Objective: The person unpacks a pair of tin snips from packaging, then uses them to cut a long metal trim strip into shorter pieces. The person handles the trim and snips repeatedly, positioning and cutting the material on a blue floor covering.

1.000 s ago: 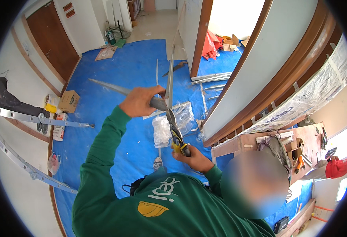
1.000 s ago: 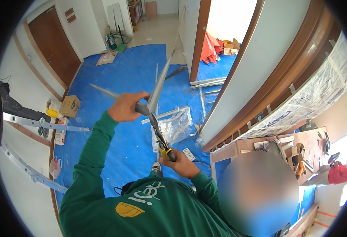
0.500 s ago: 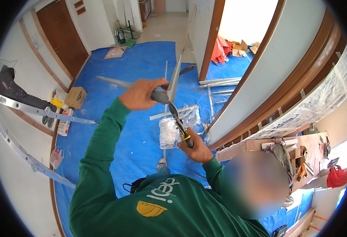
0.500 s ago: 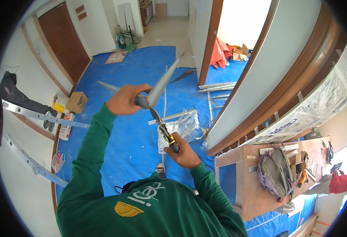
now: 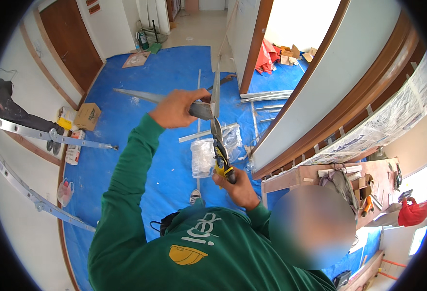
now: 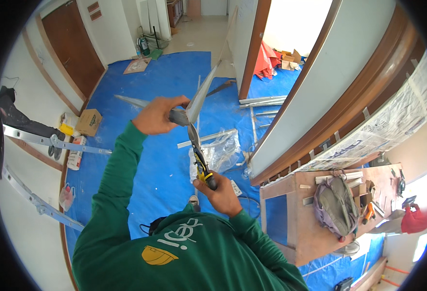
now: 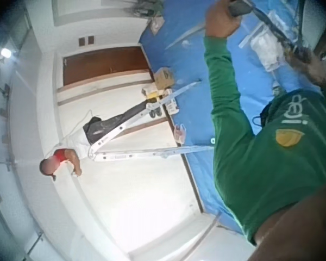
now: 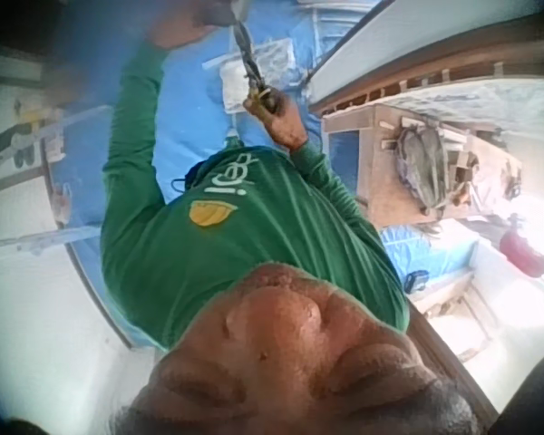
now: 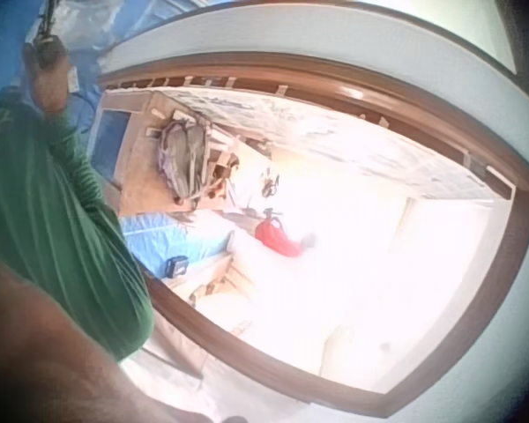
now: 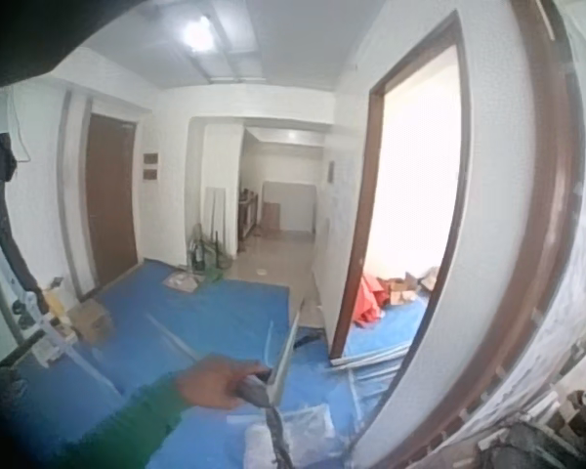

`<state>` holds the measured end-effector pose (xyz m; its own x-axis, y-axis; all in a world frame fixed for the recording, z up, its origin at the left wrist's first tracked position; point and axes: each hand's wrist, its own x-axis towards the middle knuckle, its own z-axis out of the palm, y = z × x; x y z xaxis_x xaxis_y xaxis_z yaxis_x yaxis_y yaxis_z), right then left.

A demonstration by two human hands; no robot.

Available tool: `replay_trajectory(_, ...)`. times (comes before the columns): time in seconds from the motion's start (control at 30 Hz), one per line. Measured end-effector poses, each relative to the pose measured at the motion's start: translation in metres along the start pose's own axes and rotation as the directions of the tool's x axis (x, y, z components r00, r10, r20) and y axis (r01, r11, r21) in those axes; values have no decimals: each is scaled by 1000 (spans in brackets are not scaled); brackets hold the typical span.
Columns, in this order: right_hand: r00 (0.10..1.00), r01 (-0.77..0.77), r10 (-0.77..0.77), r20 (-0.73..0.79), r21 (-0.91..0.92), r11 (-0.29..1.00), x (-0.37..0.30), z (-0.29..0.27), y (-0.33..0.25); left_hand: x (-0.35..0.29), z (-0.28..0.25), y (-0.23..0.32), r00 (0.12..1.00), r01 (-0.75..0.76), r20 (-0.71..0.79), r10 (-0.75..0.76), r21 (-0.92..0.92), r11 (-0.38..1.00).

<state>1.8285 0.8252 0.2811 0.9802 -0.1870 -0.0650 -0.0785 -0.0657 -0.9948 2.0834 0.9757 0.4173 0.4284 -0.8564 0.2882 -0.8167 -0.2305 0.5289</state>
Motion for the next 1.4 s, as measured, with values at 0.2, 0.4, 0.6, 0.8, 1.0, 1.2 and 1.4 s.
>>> replay_trajectory(0.2, 997, 36, -49, -59, -203, 978, -14, 4, -44, 3, 0, -10, 995, -89, -35, 91, 66, 994)
replay_trajectory(0.4, 999, 3, -1, 47, -28, 1000, 0, -11, -14, 4, 8, -20, 995, -102, -13, 103, 68, 992)
replay_trajectory(0.6, 995, 46, -56, -79, -115, 992, 21, -13, 16, 11, 13, -15, 996, -76, 45, 73, 66, 995)
replay_trajectory(0.8, 997, 45, -51, -51, -125, 991, 37, -19, 15, 12, 11, -17, 995, -98, -4, 98, 42, 994)
replay_trajectory(1.0, 997, -67, 59, -46, -189, 980, 18, -18, 35, 11, 33, -34, 989, -147, 28, 145, 93, 985)
replay_trajectory(1.2, 968, -249, 252, -7, -185, 951, -18, -18, 38, -11, 78, -45, 998, -40, 47, 40, -15, 999)
replay_trajectory(1.4, 860, -469, 510, -12, -412, 781, -70, -46, 62, -48, 153, -66, 969, 43, 241, -57, 65, 997)
